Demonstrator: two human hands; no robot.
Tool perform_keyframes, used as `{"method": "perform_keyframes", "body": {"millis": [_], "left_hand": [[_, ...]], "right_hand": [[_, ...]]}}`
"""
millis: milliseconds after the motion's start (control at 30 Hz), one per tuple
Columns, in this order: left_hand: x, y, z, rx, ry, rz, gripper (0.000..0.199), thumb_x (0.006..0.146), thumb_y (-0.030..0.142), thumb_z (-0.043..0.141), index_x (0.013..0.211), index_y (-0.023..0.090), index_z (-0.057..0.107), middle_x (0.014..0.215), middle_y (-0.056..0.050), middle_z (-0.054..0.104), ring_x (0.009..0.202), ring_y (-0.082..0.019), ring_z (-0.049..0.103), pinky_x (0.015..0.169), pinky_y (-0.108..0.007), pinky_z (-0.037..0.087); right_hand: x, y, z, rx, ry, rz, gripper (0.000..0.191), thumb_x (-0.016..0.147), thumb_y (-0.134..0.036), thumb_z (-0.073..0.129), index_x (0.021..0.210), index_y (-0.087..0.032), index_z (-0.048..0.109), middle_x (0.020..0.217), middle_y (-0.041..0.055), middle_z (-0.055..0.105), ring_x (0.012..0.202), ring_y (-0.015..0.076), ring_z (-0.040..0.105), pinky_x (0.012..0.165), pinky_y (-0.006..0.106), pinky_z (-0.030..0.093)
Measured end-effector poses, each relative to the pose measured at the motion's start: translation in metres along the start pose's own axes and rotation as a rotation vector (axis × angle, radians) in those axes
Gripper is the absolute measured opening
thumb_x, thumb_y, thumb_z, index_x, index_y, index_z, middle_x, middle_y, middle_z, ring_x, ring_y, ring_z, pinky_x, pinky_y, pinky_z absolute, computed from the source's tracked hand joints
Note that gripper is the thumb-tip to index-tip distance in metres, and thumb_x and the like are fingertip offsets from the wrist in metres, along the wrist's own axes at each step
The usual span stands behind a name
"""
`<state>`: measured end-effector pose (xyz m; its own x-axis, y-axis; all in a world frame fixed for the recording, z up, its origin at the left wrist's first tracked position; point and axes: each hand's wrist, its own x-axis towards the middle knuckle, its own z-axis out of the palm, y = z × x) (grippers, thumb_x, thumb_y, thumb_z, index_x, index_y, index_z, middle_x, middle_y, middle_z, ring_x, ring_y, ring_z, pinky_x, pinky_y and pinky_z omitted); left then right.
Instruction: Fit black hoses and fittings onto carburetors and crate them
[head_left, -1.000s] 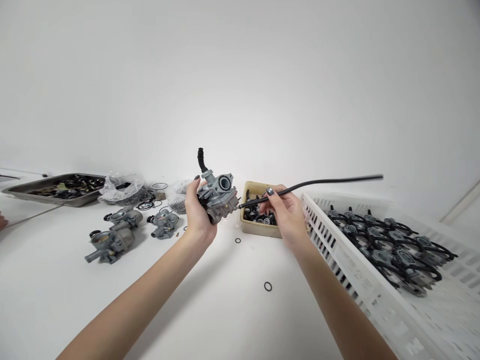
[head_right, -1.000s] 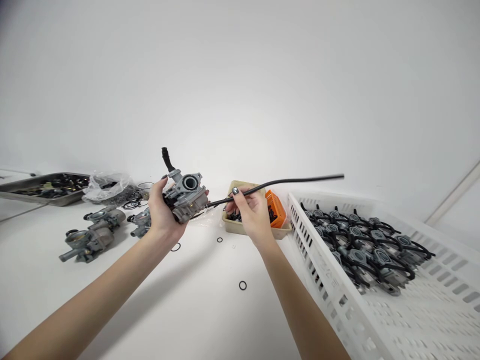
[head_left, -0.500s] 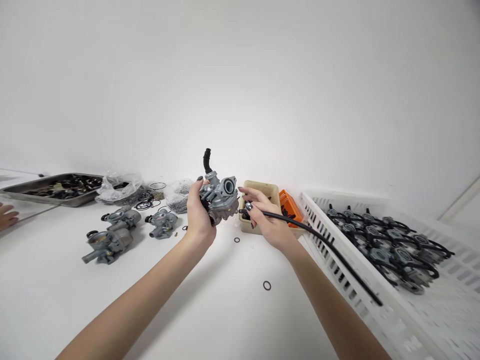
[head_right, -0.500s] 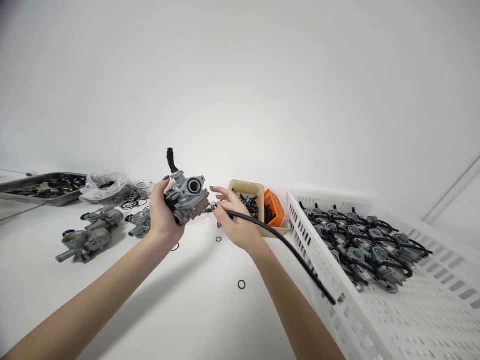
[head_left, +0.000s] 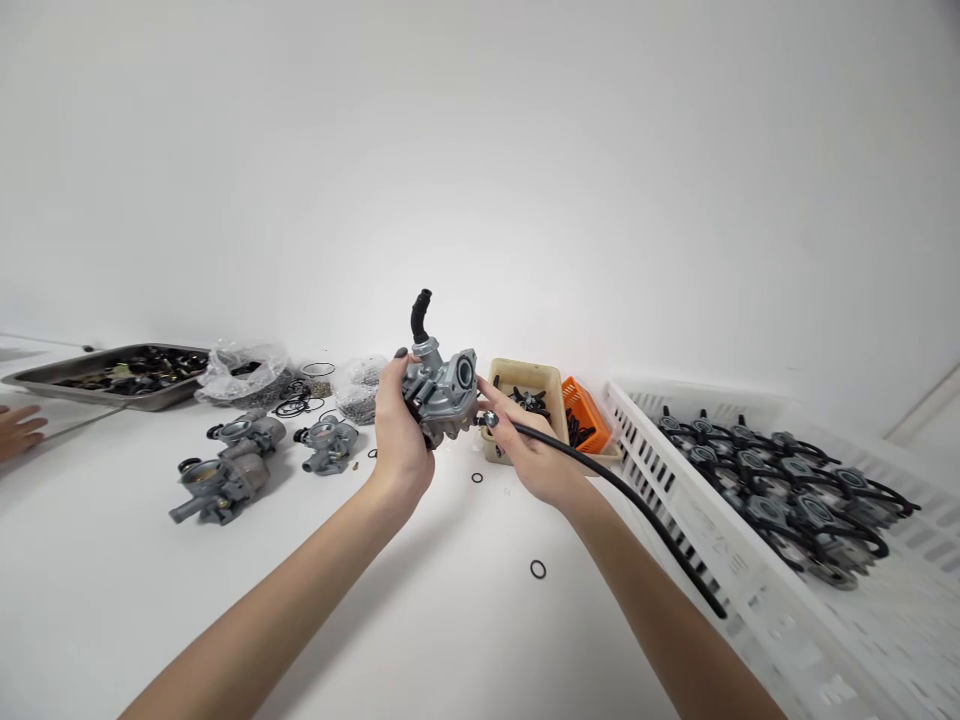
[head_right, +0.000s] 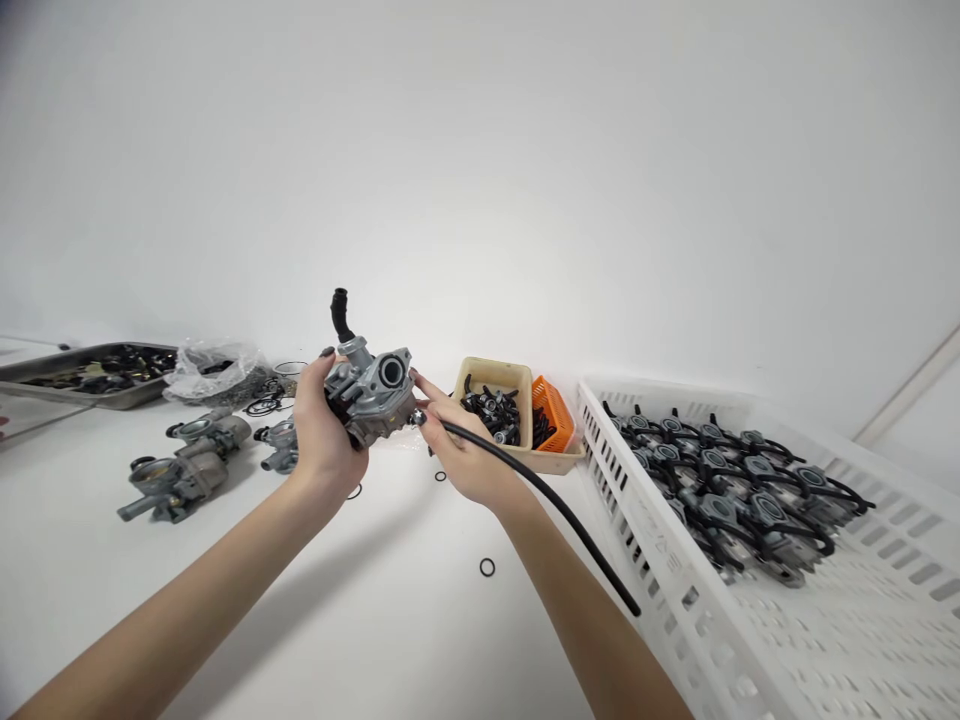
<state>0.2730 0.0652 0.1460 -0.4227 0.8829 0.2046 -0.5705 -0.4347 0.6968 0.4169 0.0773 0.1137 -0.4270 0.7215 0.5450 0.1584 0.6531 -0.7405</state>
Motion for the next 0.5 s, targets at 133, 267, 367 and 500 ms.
{"method": "perform_keyframes", "body": {"millis": [133,267,367,500], "left_hand": [[-0.001,0.0,0.0,0.008,0.028,0.05,0.02,0.073,0.039,0.06,0.067,0.021,0.052,0.055,0.004,0.052,0.055,-0.011,0.06,0.037,-0.018,0.03],[0.002,-0.002,-0.002,0.016,0.016,0.037,0.022,0.074,0.04,0.059,0.067,0.021,0.051,0.055,0.004,0.052,0.051,-0.01,0.058,0.036,-0.019,0.028],[0.005,-0.005,-0.004,0.008,-0.018,0.015,0.024,0.074,0.042,0.059,0.067,0.021,0.05,0.054,0.005,0.051,0.043,-0.009,0.052,0.037,-0.02,0.03],[0.007,-0.011,-0.007,0.007,-0.033,-0.081,0.026,0.073,0.046,0.058,0.07,0.021,0.051,0.056,0.004,0.056,0.034,-0.008,0.042,0.033,-0.021,0.023]], "right_hand": [[-0.001,0.007,0.003,0.023,-0.003,0.016,0.051,0.097,-0.042,0.04,0.146,-0.03,0.038,0.125,0.0055,0.065,0.108,0.0229,0.061,0.08,0.035,0.054],[0.001,0.008,0.002,-0.006,0.016,-0.042,0.037,0.097,-0.039,0.04,0.124,-0.027,0.063,0.135,0.005,0.059,0.097,0.0198,0.065,0.081,0.036,0.053],[0.002,0.009,-0.001,0.012,0.051,-0.106,0.035,0.095,-0.039,0.045,0.076,-0.022,0.07,0.141,0.0041,0.054,0.112,0.0229,0.061,0.091,0.038,0.05],[0.006,0.016,-0.001,0.167,0.19,-0.038,0.031,0.085,-0.049,0.06,0.071,-0.021,0.065,0.117,0.0106,0.069,0.1,0.0253,0.066,0.086,0.041,0.053]]}}
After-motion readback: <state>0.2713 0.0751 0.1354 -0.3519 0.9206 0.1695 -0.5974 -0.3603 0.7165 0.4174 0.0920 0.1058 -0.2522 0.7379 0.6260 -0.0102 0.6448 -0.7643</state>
